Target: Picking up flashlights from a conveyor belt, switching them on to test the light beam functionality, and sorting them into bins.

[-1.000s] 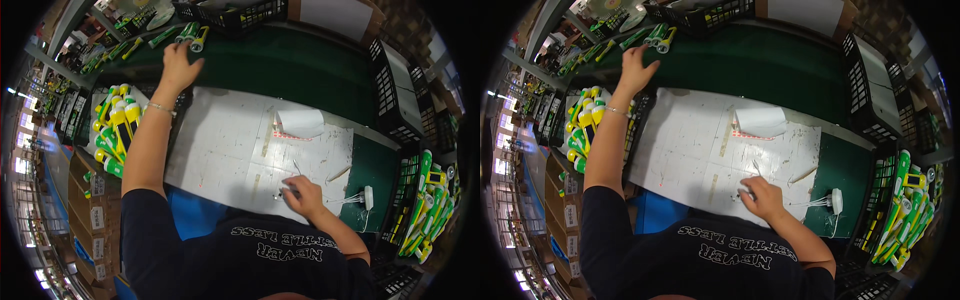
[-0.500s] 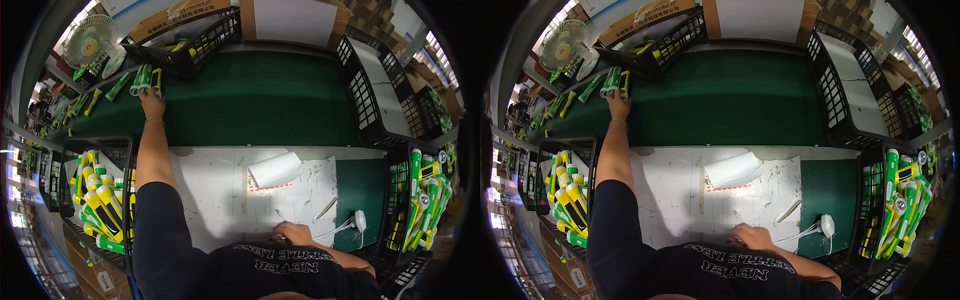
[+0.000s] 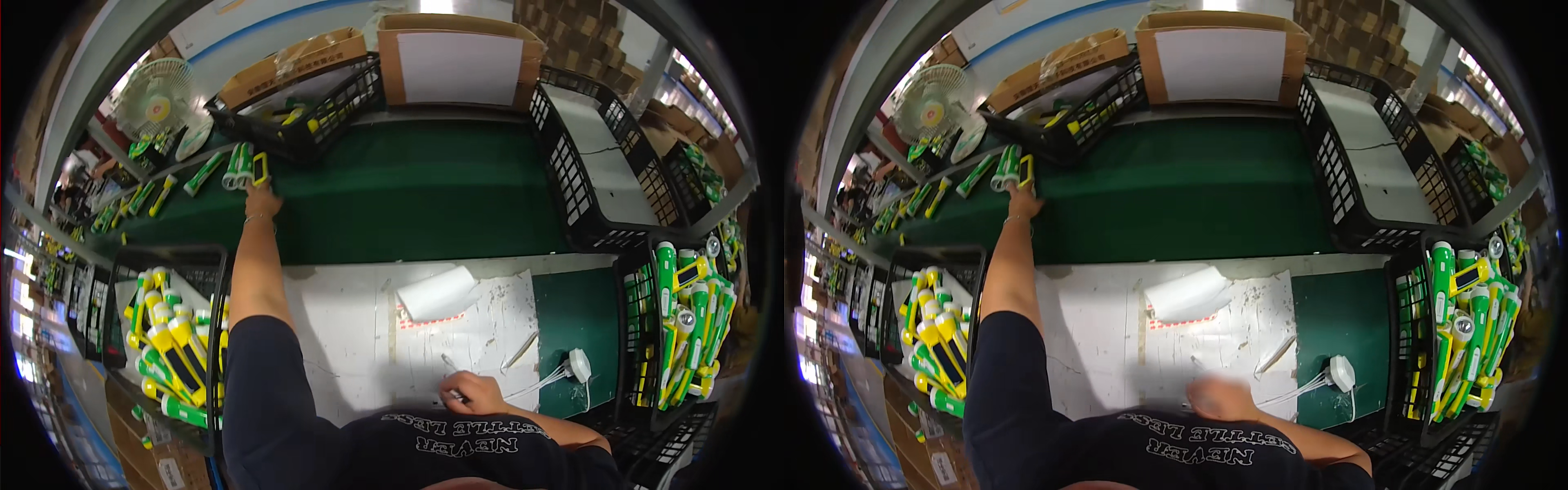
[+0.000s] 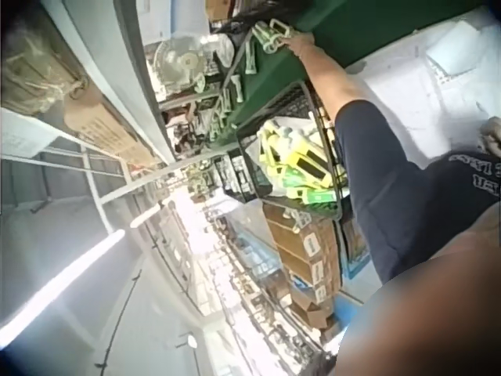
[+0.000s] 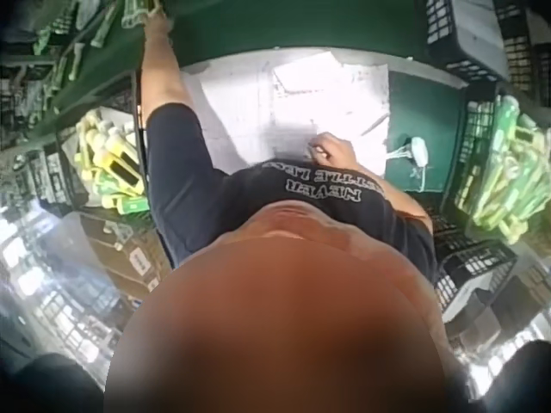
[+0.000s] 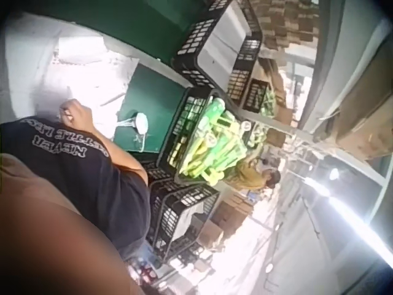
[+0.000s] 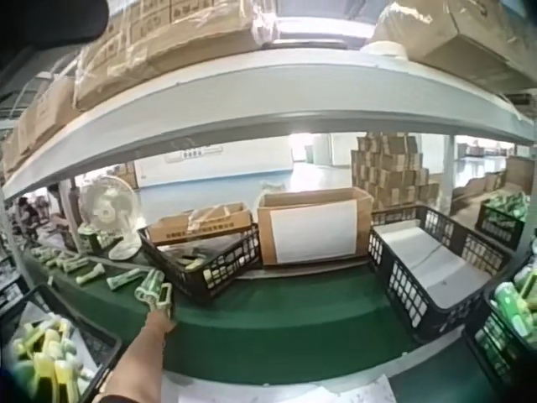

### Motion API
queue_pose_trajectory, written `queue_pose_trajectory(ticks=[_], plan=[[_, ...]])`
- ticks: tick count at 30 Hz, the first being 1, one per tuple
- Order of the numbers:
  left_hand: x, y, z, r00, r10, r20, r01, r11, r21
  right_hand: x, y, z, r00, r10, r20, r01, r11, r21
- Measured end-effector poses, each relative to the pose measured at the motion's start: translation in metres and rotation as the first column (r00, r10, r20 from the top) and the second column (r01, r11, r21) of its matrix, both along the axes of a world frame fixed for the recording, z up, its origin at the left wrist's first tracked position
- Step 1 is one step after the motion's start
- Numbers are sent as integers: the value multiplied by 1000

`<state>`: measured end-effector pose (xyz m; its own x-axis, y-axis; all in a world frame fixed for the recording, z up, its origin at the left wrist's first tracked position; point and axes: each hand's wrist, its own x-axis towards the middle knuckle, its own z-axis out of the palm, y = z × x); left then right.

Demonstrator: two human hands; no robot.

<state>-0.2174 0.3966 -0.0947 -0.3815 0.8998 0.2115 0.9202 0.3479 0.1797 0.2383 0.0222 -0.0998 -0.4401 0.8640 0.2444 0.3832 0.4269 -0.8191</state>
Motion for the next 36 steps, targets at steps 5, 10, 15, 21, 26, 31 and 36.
queue_pose_trajectory(ticks=[5,10,15,21,26,31,36], plan=[[5,1,-7,999,-31,28,28,994,107,0,4,-3,1000,15,-2,-15,1000,-22],[41,-37,37,902,-333,275,37,694,719,-1,4,-4,1000,-18,1,18,1000,26],[120,-117,77,-128,-723,679,-250,686,683,-1,0,0,998,-57,-26,57,998,-17],[247,-232,56,-821,229,523,293,955,42,10,-10,20,974,-111,-199,124,991,53],[299,-288,30,-755,241,610,299,954,-6,35,-34,39,948,-225,-227,231,973,0],[312,-309,24,-668,220,711,353,935,43,47,-49,43,942,-240,-234,248,969,3],[317,-321,32,-680,219,700,371,926,70,41,-51,49,949,-253,-187,247,967,-55]])
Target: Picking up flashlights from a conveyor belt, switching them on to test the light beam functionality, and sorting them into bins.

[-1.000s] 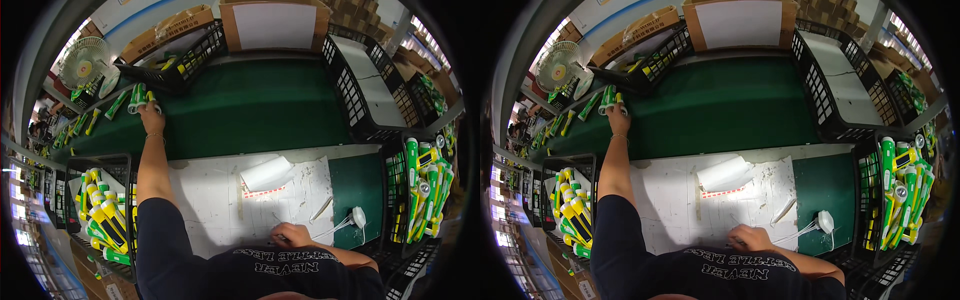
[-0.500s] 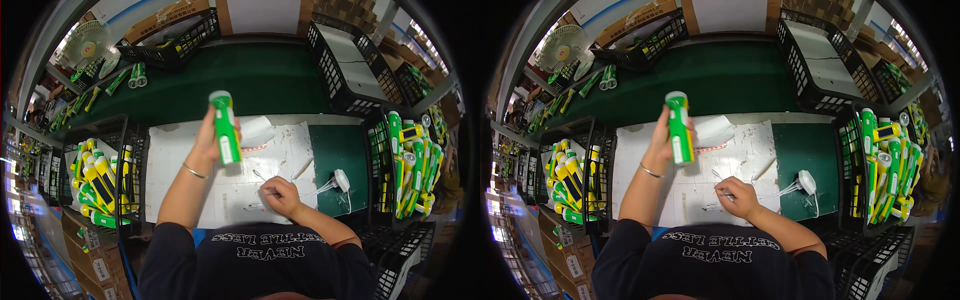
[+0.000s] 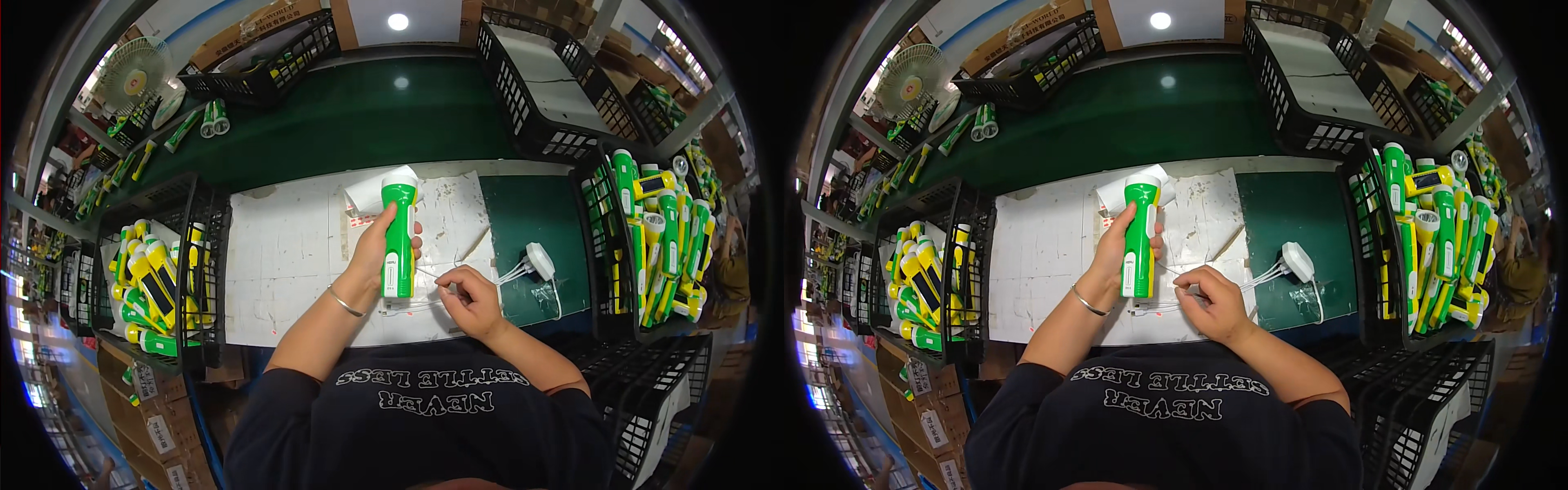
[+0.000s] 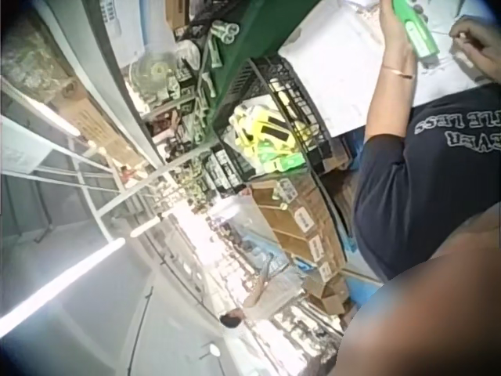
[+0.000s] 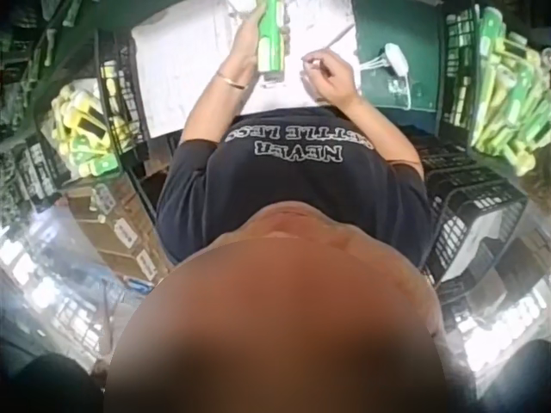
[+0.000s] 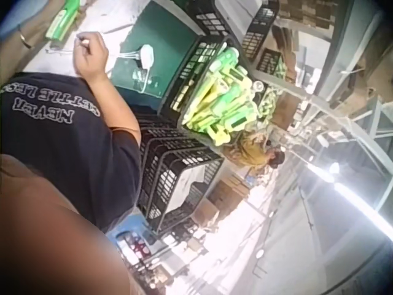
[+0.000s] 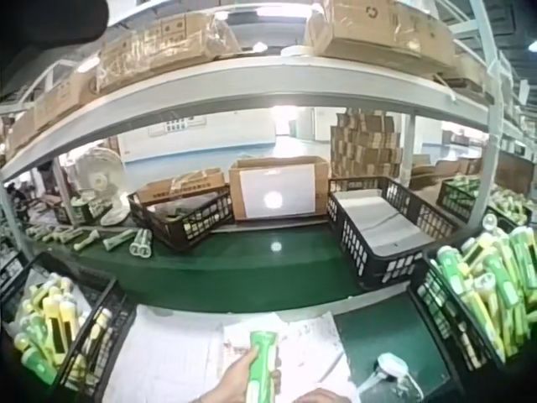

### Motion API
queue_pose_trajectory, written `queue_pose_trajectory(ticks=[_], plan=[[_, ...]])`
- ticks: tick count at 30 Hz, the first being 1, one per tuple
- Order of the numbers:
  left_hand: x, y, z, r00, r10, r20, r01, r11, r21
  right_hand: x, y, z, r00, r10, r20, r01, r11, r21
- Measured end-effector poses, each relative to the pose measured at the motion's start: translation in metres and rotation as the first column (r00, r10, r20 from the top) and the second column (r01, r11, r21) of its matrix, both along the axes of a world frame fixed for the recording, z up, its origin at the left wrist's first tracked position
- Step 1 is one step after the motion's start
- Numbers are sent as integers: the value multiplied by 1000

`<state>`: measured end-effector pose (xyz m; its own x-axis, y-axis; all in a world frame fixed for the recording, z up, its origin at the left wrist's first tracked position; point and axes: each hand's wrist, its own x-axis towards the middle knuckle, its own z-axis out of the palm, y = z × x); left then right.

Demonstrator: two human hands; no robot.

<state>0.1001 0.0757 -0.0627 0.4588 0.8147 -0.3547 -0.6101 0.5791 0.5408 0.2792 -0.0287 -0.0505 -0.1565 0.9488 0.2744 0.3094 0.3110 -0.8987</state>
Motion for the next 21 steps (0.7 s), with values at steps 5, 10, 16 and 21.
queue_pose_trajectory(ticks=[5,10,16,21], plan=[[2,-7,4,1000,14,18,-15,997,71,1,11,13,994,9,112,4,994,-111],[0,-18,7,994,32,-106,-4,969,249,-2,25,21,889,-72,452,-83,946,314],[5,-33,12,905,145,-400,52,895,442,-16,26,28,726,-158,669,-262,836,482],[-10,-18,11,878,286,-383,-120,908,402,-18,-5,32,546,314,777,-639,756,144]])
